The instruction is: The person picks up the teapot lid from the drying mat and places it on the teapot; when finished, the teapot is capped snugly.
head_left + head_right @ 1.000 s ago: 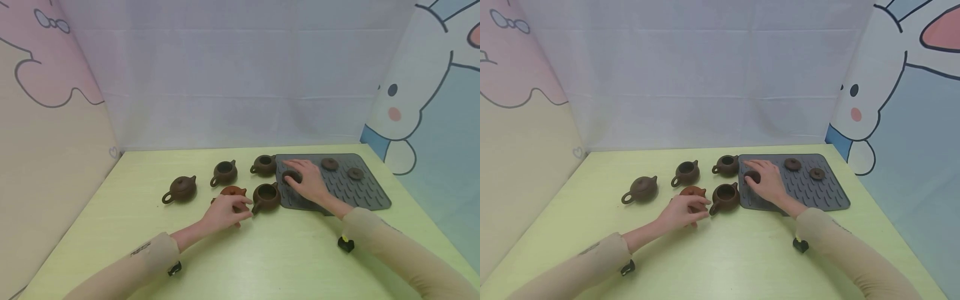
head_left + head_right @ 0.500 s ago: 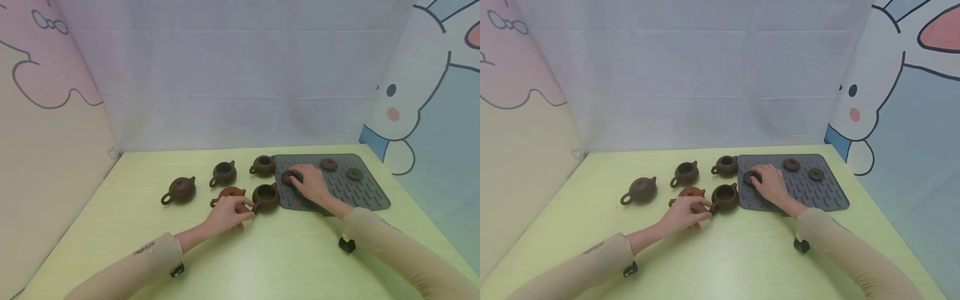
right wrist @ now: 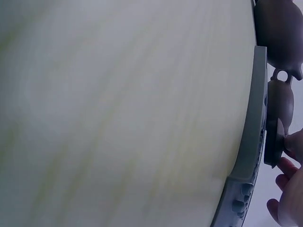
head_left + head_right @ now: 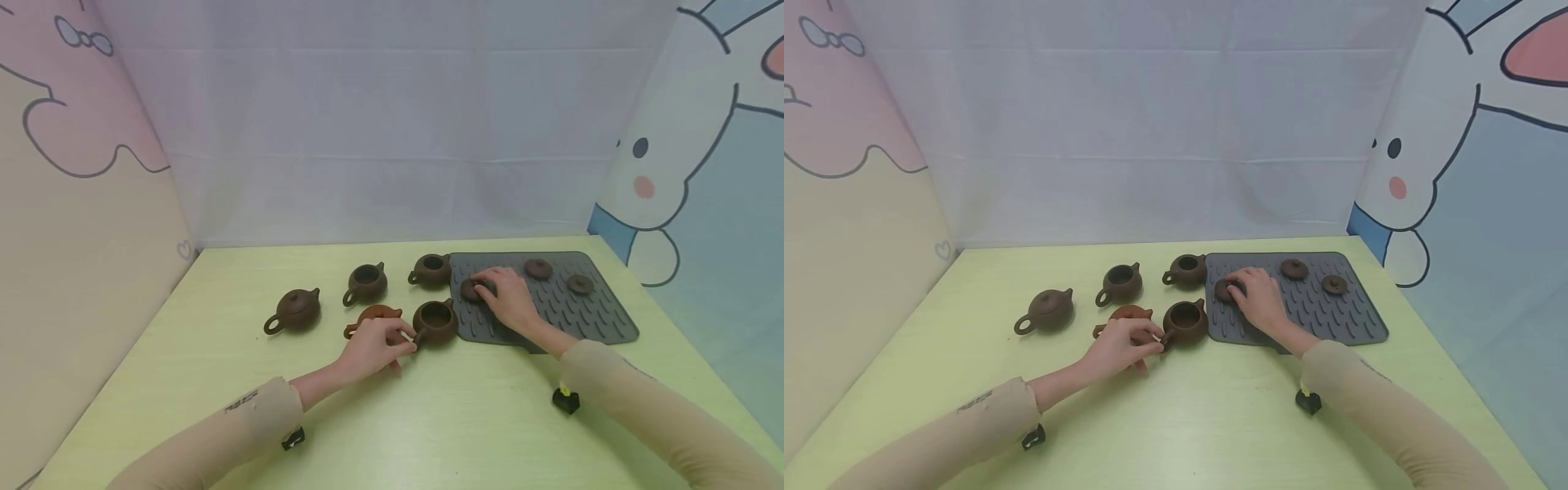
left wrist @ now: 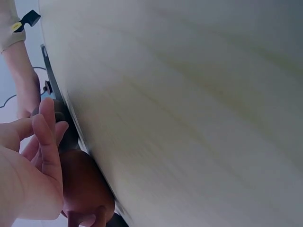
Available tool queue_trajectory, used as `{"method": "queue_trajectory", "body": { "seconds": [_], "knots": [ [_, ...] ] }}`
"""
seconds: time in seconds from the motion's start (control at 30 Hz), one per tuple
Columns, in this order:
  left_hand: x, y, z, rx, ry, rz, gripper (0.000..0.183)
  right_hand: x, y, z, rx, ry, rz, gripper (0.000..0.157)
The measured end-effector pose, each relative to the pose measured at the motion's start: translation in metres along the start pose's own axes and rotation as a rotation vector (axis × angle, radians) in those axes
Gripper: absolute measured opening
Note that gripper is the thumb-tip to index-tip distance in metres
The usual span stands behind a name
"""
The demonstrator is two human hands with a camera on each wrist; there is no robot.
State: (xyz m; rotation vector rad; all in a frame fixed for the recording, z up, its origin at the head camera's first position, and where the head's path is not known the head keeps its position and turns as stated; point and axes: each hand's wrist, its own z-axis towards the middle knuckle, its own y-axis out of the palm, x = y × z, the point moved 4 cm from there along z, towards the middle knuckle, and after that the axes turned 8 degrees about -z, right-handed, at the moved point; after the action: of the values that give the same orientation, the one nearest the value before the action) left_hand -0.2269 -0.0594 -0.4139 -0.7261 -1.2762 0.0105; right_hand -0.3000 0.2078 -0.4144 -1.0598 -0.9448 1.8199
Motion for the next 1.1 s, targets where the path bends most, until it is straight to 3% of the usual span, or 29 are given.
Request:
{"method": "queue_trajectory", "body": {
  "seconds": [0.63, 0.83, 1.1],
  "knots": [
    [-0.001, 0.0, 0.001, 0.004, 0.005, 0.01, 0.011, -0.018, -0.014, -0.006, 0.219, -0.058, 0.174, 0.019],
    [0.0, 0.0, 0.0, 0.007, 0.004, 0.011, 0.011, -0.03, -0.014, -0.011, 0.238, -0.072, 0.256, 0.017],
    [0.0, -0.001, 0.001, 0.003, 0.006, 0.005, 0.011, -0.049, -0.012, -0.014, 0.256, -0.138, 0.287, 0.014]
  ]
}}
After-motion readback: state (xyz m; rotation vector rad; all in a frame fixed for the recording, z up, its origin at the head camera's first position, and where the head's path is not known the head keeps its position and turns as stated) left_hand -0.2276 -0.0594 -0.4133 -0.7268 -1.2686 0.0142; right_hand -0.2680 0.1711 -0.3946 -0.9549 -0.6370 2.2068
